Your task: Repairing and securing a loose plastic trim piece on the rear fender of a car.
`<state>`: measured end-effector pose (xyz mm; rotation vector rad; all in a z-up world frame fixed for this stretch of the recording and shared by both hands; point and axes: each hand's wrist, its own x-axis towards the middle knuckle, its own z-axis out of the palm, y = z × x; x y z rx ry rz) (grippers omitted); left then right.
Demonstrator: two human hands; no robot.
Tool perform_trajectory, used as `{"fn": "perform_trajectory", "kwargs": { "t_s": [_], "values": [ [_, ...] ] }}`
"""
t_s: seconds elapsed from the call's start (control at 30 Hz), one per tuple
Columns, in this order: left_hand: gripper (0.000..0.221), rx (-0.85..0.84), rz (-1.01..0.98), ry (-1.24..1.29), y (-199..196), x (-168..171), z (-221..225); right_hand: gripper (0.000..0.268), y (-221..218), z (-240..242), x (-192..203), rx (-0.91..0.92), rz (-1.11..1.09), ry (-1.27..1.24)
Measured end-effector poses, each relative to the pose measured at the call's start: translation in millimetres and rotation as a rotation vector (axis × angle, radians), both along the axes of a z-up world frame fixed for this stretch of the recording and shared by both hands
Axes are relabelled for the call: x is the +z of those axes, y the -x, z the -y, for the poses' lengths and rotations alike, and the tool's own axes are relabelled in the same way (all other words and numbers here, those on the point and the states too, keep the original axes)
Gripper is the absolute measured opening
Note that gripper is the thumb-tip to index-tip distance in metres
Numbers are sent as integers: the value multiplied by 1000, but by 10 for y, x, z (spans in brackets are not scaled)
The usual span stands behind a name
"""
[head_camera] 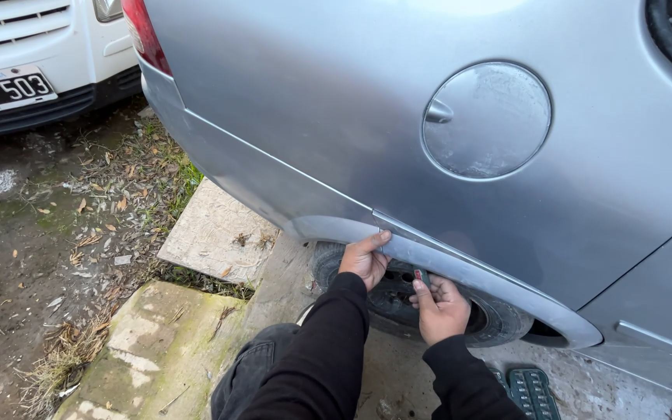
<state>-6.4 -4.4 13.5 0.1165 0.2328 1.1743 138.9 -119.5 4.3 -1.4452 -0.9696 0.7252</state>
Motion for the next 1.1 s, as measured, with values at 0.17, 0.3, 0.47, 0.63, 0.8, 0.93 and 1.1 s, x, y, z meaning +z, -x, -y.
{"fn": "perform_trajectory", "kwargs": {
  "t_s": [0.17,0.3,0.47,0.63,0.8,0.93,1.1],
  "values": [
    [34,-4,-43,35,35,85,24,27,-57,-1,8,15,71,10],
    [31,8,-41,15,-20,-94,-28,27,-119,-37,-137,76,-36,-14],
    [29,-10,-46,-2,24,14,23,23,-137,-14,-175,130,-105,1],
    [29,-29,-65,13,33,0,9,22,-138,-18,-204,167,-155,5],
    [29,-55,-65,3,36,-29,-6,24,-146,-25,-161,128,-48,-26],
    [30,-55,-76,-22,47,15,19,26,-199,-32,-191,133,-70,-8],
    [36,-25,-103,0,58,114,40,28,-262,-63,-156,120,-100,19]
  ]
}}
